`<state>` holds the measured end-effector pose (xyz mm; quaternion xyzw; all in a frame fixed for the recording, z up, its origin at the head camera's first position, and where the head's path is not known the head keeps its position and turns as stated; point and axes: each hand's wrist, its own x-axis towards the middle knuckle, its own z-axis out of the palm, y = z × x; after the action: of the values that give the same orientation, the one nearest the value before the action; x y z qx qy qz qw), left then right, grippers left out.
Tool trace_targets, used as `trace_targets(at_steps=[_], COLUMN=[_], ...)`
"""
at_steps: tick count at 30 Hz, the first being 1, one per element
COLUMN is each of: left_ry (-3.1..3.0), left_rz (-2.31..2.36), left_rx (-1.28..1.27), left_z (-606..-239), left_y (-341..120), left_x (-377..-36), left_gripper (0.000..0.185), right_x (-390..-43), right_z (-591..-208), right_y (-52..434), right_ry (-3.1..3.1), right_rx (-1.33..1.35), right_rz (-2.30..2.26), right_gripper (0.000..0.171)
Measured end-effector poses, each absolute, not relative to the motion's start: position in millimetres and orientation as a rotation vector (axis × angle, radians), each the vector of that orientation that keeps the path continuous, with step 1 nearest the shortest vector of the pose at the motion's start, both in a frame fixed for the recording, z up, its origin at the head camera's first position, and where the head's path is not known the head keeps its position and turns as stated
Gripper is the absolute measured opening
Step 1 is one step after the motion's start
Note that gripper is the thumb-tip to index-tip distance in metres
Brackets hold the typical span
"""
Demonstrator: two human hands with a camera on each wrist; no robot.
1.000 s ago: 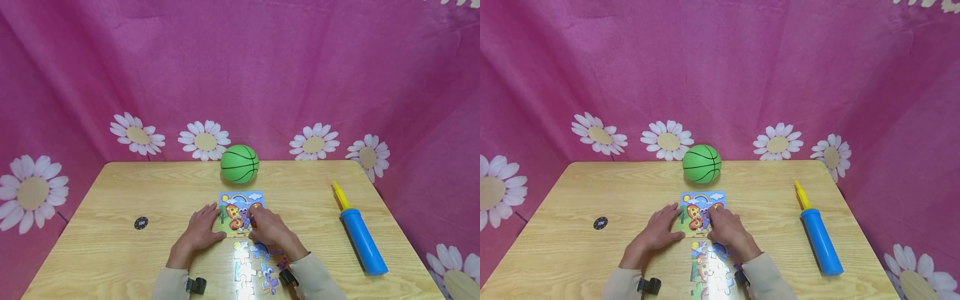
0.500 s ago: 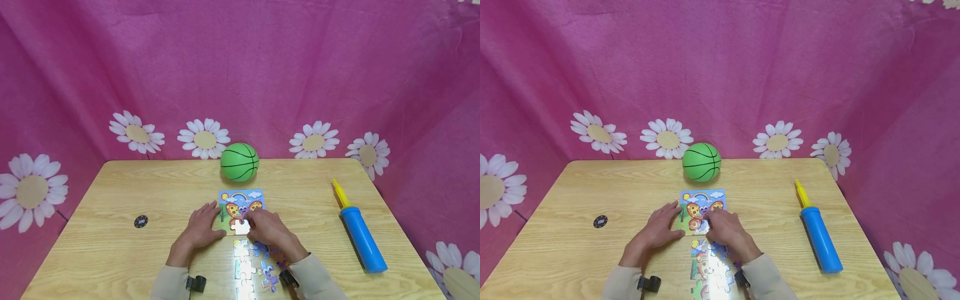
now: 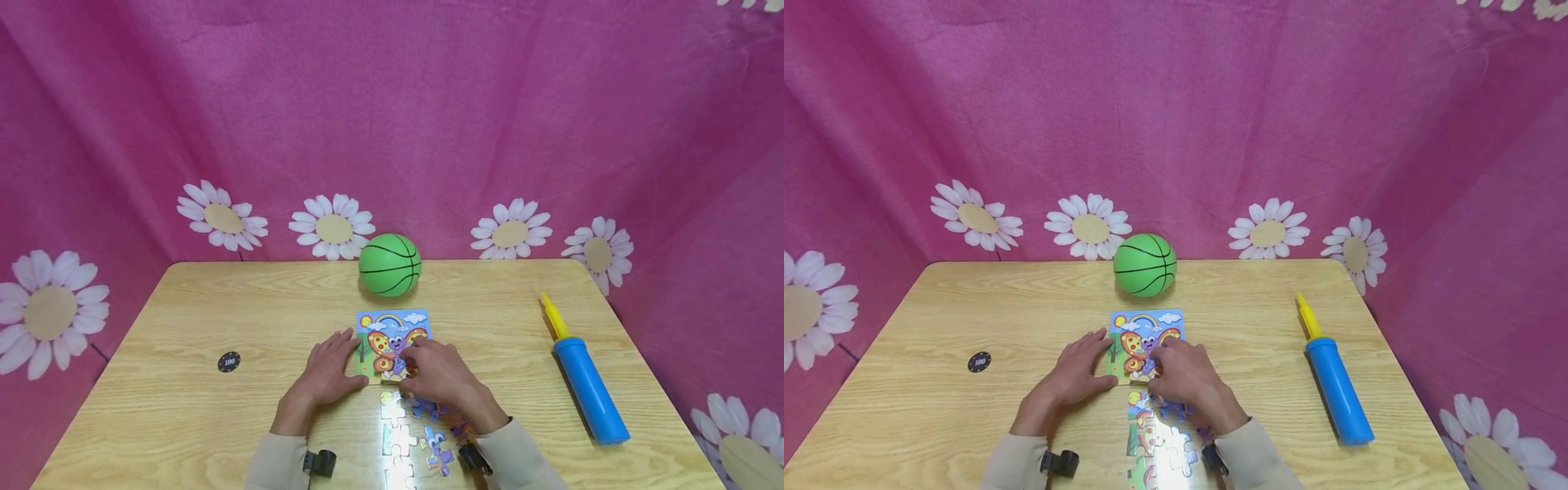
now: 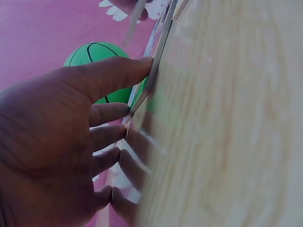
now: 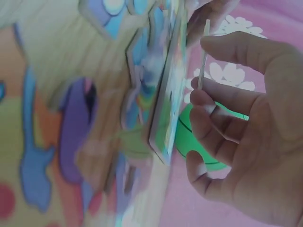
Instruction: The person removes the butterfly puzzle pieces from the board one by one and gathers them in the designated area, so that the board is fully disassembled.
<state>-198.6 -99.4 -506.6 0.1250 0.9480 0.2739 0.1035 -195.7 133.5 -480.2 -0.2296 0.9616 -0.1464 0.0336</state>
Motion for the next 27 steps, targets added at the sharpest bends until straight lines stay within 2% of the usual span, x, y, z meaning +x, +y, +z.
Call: trace_targets(at_steps=[8,27], left_ry=[2.795,2.798], left_rz=[0.825,0.833], left_rx=[0.378,0.356], left_z=[-507.6,-504.6], left_y=[-99.5,-98.6], left_x=[-198.3,-198.4], left_gripper=[0.076,0.075], right_x=[-181.0,-149.0], right_z=[-475.3,-481.2], right_y=[150.5,187.8], right_ry=[2.941,2.817], right_rx=[-0.729,-0.802], right_rz=[-0.543,-0.582], right_gripper=[0.044,0.037])
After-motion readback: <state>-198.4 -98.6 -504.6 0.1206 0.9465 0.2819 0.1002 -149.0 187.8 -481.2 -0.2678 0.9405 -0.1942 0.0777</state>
